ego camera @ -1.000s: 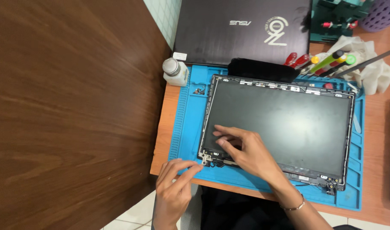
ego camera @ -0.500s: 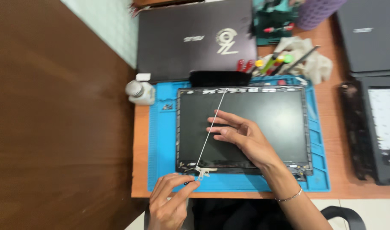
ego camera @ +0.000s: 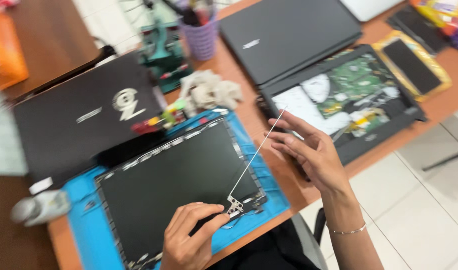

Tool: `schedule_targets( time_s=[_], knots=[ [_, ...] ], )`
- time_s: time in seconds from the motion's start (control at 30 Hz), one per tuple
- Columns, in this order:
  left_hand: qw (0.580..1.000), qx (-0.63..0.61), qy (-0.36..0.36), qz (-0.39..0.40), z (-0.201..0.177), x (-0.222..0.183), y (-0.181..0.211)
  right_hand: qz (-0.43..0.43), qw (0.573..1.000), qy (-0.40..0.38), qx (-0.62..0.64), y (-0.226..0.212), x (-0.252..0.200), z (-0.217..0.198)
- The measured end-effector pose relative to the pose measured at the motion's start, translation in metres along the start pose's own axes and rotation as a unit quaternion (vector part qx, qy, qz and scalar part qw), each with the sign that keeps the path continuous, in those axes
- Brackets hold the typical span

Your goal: The person works on a laptop display assembly, using a small screwdriver and their hands to route a thin internal wire along the bezel and secure it into the hinge mechanism. The person then handles a second laptop chassis, adjusting a similar internal wire within its interior.

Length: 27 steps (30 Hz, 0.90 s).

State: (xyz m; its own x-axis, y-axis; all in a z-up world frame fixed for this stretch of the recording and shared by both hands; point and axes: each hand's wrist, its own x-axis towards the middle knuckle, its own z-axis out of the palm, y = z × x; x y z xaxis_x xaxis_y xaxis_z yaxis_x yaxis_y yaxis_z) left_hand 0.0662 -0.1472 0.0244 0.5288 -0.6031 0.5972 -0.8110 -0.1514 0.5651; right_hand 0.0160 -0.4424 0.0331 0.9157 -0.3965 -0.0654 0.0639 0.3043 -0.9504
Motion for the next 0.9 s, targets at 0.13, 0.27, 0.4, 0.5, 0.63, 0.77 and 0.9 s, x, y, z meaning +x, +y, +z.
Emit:
schedule_targets(
  time_s=[0.13,0.27,0.4,0.5,0.63,0.77,0.9],
  knots=[
    [0.999,-0.015,-0.033,0.026,0.033,0.046,0.011,-0.054,0.996,0.069,-0.023,-0.021,-0.003,-0.056],
    [0.996,-0.039,-0.083,0.021,0.066,0.084,0.022,-0.077,0.989,0.117,-0.041,-0.034,0.002,-0.113],
    [0.991,-0.058,-0.117,0.037,0.099,0.115,0.027,-0.073,0.987,0.132,-0.061,-0.039,0.013,-0.168],
    [0.987,-0.060,-0.147,0.019,0.124,0.131,0.028,-0.059,0.965,0.157,-0.204,-0.044,0.023,-0.203],
    [0.985,-0.051,-0.165,0.006,0.152,0.146,0.026,-0.080,0.934,0.185,-0.295,-0.048,0.039,-0.226],
    [0.983,-0.050,-0.173,-0.011,0.172,0.156,0.024,-0.076,0.891,0.204,-0.399,-0.053,0.055,-0.231],
    [0.984,-0.038,-0.176,-0.021,0.183,0.160,0.023,-0.073,0.860,0.208,-0.461,-0.053,0.065,-0.237]
  ],
)
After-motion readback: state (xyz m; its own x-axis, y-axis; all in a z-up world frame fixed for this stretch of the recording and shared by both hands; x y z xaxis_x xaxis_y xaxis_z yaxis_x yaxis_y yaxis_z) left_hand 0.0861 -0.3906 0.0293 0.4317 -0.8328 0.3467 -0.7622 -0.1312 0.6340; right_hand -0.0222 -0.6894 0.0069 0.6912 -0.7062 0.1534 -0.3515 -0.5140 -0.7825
